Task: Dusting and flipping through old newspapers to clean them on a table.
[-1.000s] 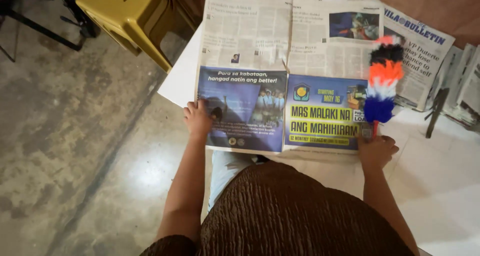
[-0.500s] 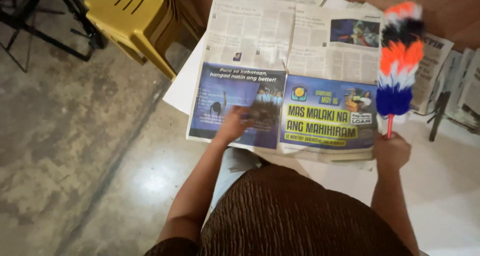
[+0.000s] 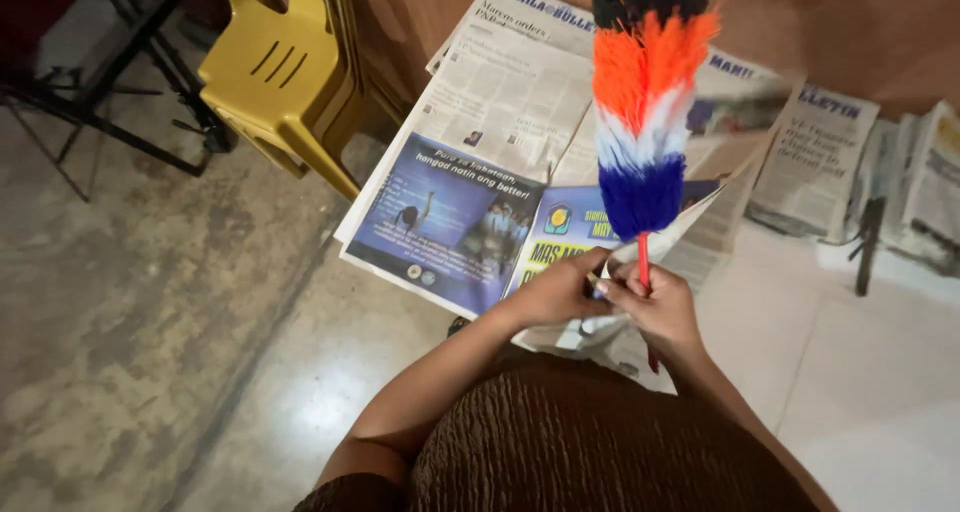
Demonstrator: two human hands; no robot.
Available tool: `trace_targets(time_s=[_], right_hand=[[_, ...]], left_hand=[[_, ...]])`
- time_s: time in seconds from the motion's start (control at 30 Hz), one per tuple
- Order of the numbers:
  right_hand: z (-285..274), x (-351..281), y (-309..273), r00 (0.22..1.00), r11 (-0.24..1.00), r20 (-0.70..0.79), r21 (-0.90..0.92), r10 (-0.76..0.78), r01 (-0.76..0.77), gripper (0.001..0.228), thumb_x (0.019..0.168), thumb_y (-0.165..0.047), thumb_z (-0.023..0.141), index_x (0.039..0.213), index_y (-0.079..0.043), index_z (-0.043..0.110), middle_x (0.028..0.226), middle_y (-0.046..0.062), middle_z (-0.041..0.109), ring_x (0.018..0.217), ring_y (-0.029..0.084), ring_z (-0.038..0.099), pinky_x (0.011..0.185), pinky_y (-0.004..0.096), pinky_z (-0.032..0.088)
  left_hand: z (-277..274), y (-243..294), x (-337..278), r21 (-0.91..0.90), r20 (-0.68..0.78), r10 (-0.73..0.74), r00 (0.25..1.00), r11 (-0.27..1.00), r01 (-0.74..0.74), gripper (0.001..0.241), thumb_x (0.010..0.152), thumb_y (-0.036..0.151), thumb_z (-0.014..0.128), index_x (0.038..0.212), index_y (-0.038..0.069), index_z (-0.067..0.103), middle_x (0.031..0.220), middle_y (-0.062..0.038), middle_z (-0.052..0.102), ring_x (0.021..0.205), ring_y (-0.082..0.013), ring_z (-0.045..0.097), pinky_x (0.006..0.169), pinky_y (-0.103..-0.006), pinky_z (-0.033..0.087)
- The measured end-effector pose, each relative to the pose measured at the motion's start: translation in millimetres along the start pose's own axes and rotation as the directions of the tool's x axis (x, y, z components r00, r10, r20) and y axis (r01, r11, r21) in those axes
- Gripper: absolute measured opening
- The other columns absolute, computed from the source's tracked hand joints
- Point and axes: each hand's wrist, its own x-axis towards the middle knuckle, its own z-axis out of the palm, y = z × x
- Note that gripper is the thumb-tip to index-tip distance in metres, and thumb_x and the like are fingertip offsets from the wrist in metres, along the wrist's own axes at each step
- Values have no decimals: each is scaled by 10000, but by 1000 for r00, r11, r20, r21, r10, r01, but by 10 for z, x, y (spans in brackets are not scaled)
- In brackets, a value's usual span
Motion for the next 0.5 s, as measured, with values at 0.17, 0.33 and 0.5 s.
trace_targets(time_s=[0.17, 0.33, 0.5], right_hand=[[28, -30, 238, 998, 987, -45, 159, 36, -28, 552, 762, -92, 905, 636, -149, 370, 654, 8, 541, 637, 115, 497, 565, 211, 366], [39, 27, 330, 986, 995, -168, 96, -20, 36, 596, 849, -177, 921, 653, -146, 359, 720, 36, 587, 678, 107, 514, 601, 221, 405], [-18, 75, 353, 981, 998, -187, 13, -55, 58, 574, 875, -216, 910, 678, -112, 381, 787, 28, 426, 706, 163, 553, 658, 252, 518]], left_hand=[[-110, 92, -239, -36, -97, -110, 989, 994, 107, 336, 816, 317, 829, 1073, 141, 705, 890, -94, 757, 831, -335, 764, 704, -415, 595], [-60, 71, -275, -107, -211, -147, 966, 986, 127, 129, 896, 370, 768, 945, 251, 770, 747, -9, 758, 768, -194, 756, 716, -307, 568], [-2, 65, -312, -271, -217, -107, 970, 961, 45, 94, 933, 174, 752, 1013, 171, 802, 918, -83, 787, 933, -246, 760, 831, -358, 570]])
